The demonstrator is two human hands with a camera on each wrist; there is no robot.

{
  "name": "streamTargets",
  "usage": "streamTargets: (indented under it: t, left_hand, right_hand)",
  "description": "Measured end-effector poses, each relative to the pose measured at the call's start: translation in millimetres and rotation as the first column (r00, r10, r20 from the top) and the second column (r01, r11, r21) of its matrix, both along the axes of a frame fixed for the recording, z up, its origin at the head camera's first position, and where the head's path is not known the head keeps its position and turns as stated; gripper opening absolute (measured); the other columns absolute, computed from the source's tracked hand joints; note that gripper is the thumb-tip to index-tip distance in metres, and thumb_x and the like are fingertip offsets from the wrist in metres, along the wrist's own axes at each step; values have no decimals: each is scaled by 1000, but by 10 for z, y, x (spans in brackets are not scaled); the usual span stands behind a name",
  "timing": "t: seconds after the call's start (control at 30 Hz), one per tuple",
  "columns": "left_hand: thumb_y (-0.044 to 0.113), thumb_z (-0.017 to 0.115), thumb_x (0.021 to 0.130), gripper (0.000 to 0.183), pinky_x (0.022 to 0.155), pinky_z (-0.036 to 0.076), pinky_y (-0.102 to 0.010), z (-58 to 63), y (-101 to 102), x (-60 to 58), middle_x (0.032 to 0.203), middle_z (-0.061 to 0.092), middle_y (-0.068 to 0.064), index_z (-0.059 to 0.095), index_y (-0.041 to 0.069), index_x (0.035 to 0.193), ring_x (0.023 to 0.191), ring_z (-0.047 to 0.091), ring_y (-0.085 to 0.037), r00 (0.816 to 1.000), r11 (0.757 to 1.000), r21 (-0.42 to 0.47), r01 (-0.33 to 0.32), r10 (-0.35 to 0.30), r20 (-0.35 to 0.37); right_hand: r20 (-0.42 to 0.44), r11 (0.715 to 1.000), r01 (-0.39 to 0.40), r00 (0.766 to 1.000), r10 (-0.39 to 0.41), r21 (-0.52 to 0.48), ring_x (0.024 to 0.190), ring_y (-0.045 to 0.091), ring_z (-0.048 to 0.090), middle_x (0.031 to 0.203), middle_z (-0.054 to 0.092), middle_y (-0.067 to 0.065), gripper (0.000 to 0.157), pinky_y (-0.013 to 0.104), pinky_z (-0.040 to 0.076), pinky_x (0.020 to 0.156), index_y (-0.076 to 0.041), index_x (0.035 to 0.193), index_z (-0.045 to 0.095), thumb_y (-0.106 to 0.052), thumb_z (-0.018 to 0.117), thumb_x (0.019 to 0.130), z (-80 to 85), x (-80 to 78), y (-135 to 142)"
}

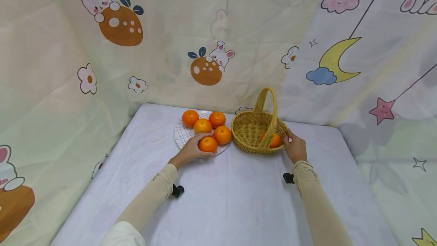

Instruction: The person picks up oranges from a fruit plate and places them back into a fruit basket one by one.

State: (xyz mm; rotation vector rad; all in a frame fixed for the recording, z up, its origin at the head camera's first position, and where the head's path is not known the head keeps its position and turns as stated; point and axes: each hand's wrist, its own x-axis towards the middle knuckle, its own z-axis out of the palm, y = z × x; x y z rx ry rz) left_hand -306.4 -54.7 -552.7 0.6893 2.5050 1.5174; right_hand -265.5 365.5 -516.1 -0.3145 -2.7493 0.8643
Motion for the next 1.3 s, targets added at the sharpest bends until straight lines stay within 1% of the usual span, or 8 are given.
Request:
streamTargets:
  t: [0.17,0.33,0.53,0.73,0.9,1.03,1.2,1.3]
  left_hand:
    - [44,88,68,75,96,46,-42,64,6,-1,129,55,11,56,28,135,110,53,-18,1000,1000,3,-13,13,22]
    - [42,88,68,78,96,46,-45,194,2,-10,128,55,10,56,22,136,110,53,-20,999,999,18,-27,27,32]
    - [46,86,70,76,99,43,-49,397,39,-51,134,53,7,56,24,136,117,50,-23,1000,999,28,-18,17,10]
    - [43,86,72,76,100,43,-52,569,131,-150,138,48,6,54,26,138,119,49,-25,1000,998,56,-9,9,-1]
    - [49,85,70,78,96,47,-47,685,273,-222,136,51,5,53,28,138,115,53,-22,1000,997,70,8,-7,-13]
    - [55,84,69,77,95,48,-45,757,433,-262,135,52,8,55,31,136,114,54,-20,999,999,50,18,-16,-32]
    - [56,83,69,76,93,49,-43,812,664,-286,133,52,11,55,36,136,112,54,-18,997,996,65,67,-64,-48]
    - [56,84,68,75,89,50,-42,837,799,-289,132,52,11,55,38,135,109,55,-18,996,992,93,79,-76,-40]
  right_hand:
    - [-12,1000,-3,1000,3,5,54,19,54,82,65,18,47,28,48,49,-7,147,40,-17,46,102,-1,6,26]
    - [-2,1000,-6,1000,6,-3,55,19,54,86,65,19,47,28,48,50,-7,147,39,-18,46,102,26,14,42]
    - [-5,1000,-6,1000,5,-15,56,20,54,89,65,20,47,27,49,50,-6,147,39,-18,45,102,64,30,55]
    - [-10,1000,-9,1000,9,-13,54,19,54,87,65,20,47,28,48,49,-7,147,39,-17,45,102,75,30,74]
    - [-1,1000,-7,1000,7,-12,54,18,56,88,66,21,48,29,48,49,-8,148,37,-18,44,102,35,13,89]
    - [5,1000,-5,1000,6,-16,54,18,56,87,66,21,49,29,47,47,-10,149,37,-19,45,101,-1,11,91]
    - [2,1000,-4,1000,4,-28,53,18,55,86,65,21,49,30,46,46,-9,148,39,-18,46,101,-21,18,72]
    - [-11,999,-13,1000,13,-35,52,17,55,94,66,25,48,29,47,47,-7,148,39,-16,45,101,-19,12,50]
